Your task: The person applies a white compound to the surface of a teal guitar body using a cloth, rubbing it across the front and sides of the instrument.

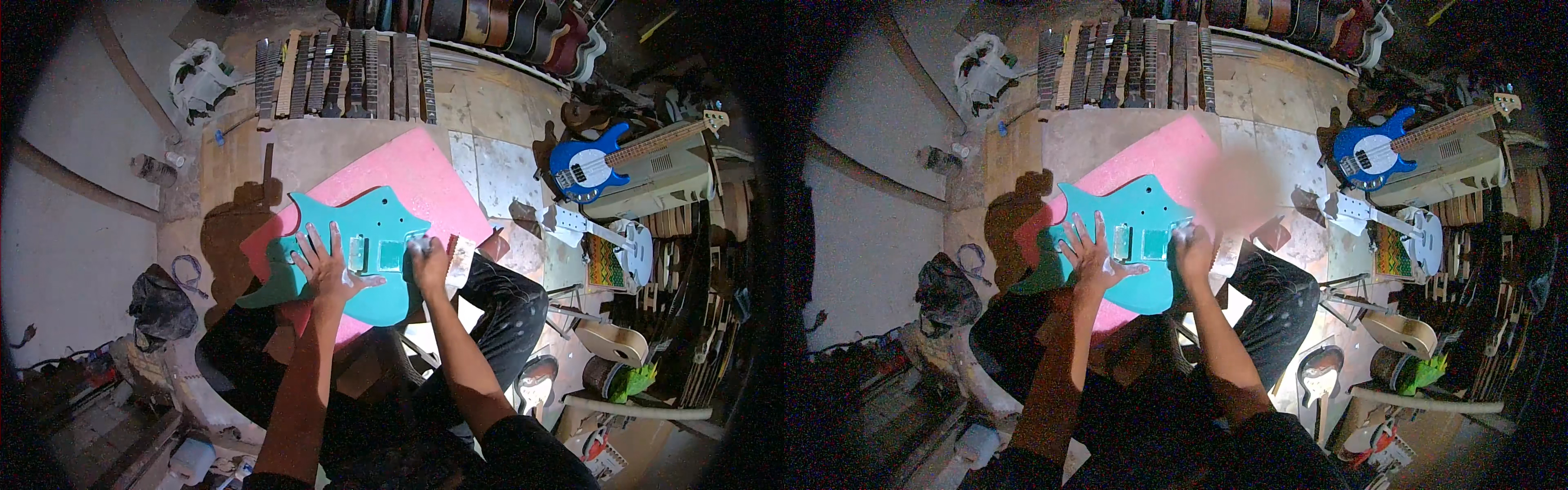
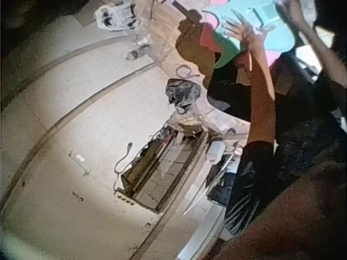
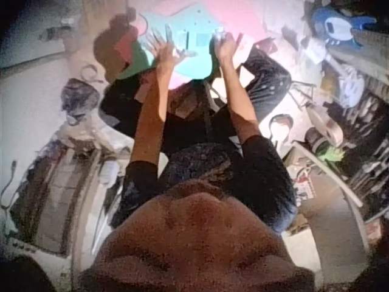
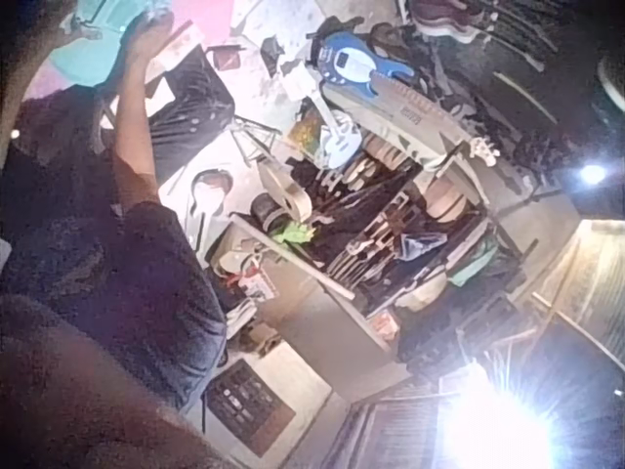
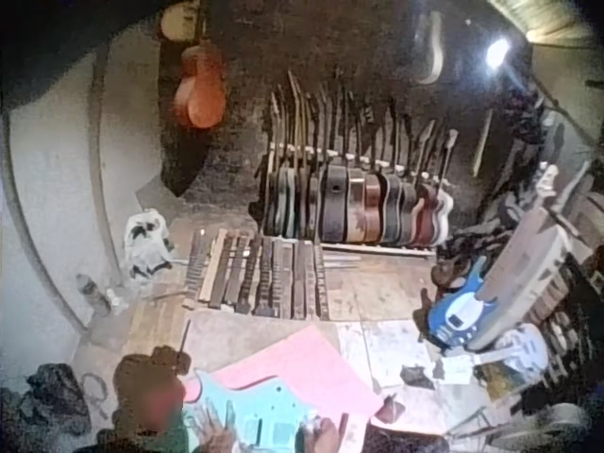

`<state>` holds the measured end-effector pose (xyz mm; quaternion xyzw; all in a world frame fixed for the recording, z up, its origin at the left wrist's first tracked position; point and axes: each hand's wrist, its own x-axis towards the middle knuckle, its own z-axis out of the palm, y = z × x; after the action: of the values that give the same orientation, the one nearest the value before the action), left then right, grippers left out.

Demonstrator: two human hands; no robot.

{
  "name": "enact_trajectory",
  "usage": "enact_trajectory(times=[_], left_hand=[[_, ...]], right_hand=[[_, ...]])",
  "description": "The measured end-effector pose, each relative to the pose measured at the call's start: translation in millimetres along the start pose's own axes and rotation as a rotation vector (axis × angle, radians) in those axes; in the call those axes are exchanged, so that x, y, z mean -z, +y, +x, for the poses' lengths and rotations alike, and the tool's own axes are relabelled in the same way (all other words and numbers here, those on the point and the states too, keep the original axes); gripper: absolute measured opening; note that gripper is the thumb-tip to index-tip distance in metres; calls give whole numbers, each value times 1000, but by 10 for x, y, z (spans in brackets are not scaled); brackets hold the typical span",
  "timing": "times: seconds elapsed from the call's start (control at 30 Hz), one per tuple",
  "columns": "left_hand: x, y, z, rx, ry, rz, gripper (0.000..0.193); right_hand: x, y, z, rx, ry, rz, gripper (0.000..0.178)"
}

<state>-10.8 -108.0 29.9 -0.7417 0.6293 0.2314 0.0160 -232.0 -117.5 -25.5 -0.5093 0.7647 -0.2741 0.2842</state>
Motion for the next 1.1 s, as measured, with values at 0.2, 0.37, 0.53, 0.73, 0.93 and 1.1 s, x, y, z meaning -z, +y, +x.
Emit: enact_trajectory(times=[0.2,0.37,0.53,0.73,0.93,1.1], left_hand=[[-29,-21,-22,-5,11,-10,165],[-1,-20,-3,12,-16,-3,165],[43,80,3,-6,-28,-5,166],[31,1,-13,23,-22,14,165],[2,47,-16,0,-10,9,164],[44,-21,-20,45,-27,16,164]], right_hand=[[6,-55,73,-50,65,193,30],[-75,134,100,135,189,47,31],[-376,588,305,-127,362,358,17],[-415,485,268,-175,288,421,13],[-399,372,234,-204,237,257,21],[-287,-102,86,-212,121,116,30]])
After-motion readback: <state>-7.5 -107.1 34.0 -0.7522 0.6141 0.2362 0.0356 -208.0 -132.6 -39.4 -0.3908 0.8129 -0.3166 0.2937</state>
